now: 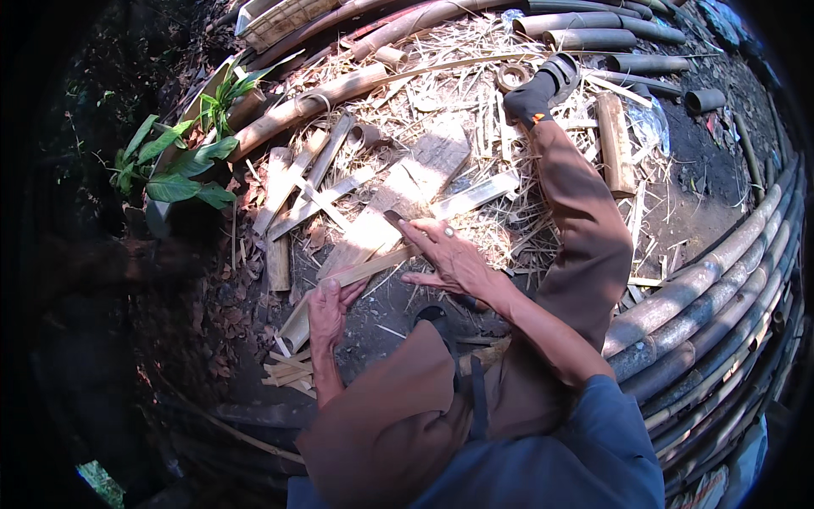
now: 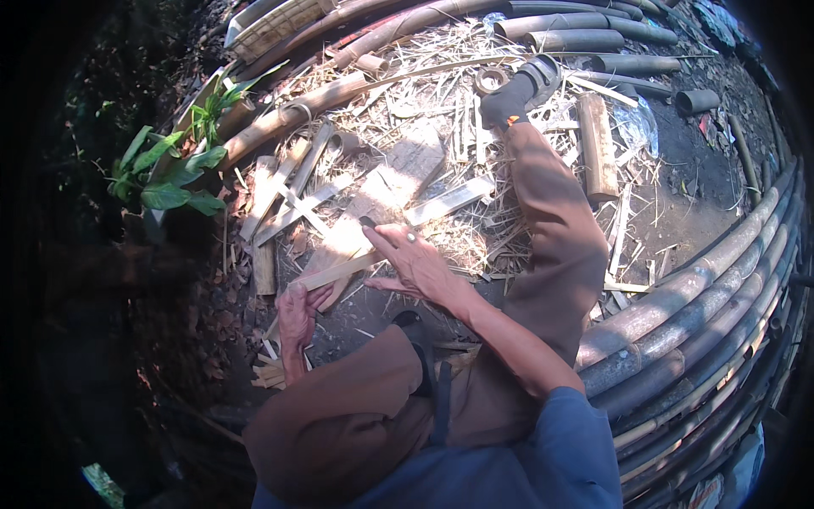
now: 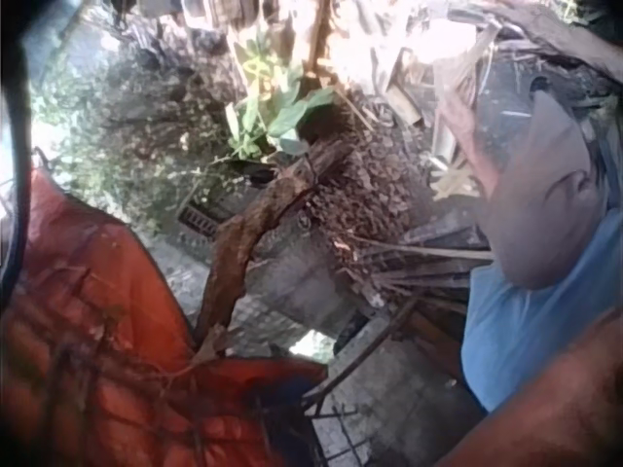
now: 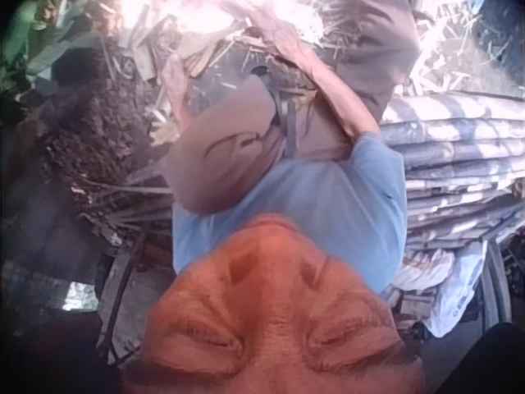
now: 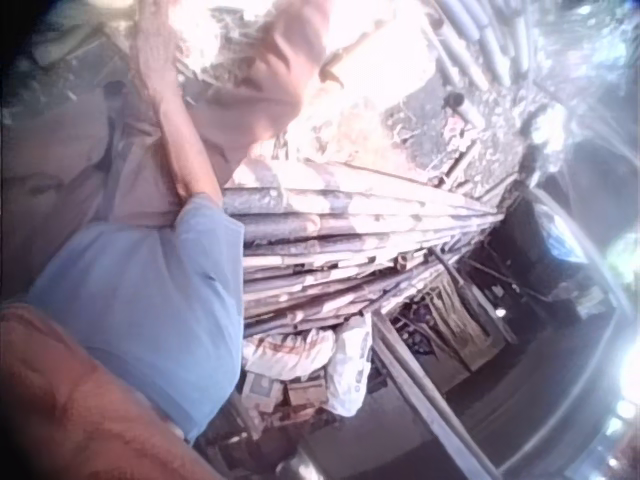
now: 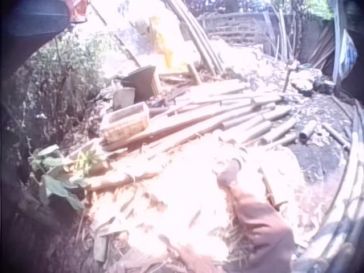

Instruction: The person sits on the ground and uses a machete to split bamboo pieces into smaller strips. They repeatedly position the bamboo, strike it with the machete, and separate the resulting strips.

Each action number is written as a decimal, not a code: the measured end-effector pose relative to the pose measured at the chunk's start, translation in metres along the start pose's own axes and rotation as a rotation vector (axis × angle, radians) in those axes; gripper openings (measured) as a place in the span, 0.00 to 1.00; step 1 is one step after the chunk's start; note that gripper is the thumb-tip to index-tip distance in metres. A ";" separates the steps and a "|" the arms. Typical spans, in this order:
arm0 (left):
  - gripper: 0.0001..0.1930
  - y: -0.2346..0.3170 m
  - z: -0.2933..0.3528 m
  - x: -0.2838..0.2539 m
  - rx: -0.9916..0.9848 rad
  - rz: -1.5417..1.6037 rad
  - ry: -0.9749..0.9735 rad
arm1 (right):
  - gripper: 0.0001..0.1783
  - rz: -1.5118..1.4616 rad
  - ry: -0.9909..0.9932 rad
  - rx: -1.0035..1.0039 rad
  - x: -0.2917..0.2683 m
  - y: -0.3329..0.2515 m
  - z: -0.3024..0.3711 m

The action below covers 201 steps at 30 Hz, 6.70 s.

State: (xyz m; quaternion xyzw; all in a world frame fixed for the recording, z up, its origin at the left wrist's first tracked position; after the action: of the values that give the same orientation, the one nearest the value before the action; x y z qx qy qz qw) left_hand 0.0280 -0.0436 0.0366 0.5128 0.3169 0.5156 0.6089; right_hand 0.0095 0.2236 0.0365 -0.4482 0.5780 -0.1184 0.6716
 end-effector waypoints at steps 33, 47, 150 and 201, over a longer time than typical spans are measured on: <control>0.22 -0.092 0.121 -0.081 -0.241 -0.676 1.043 | 0.34 0.003 -0.200 0.105 0.066 0.038 0.010; 0.24 -0.119 0.011 -0.108 -0.115 -1.263 0.584 | 0.48 -0.131 -0.169 0.518 0.116 0.103 0.075; 0.12 -0.042 -0.136 0.017 0.489 -0.014 0.413 | 0.20 -0.595 0.356 0.299 0.003 0.052 -0.082; 0.26 -0.033 -0.156 0.092 0.409 0.100 0.164 | 0.26 -0.632 -0.036 0.489 -0.007 -0.018 -0.044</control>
State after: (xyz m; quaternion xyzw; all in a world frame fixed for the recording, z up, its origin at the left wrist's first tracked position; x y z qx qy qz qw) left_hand -0.0799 0.0921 -0.0244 0.5970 0.4377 0.5101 0.4380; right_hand -0.0255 0.1977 0.0578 -0.4328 0.3546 -0.4452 0.6991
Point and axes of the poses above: each hand's wrist, its own z-axis away from the middle knuckle, its own x-axis out of the palm, y = z × x, the point moved 4 cm from there along -z, towards the middle knuckle, and after that the axes turned 11 degrees about -y, right-handed, at the moved point
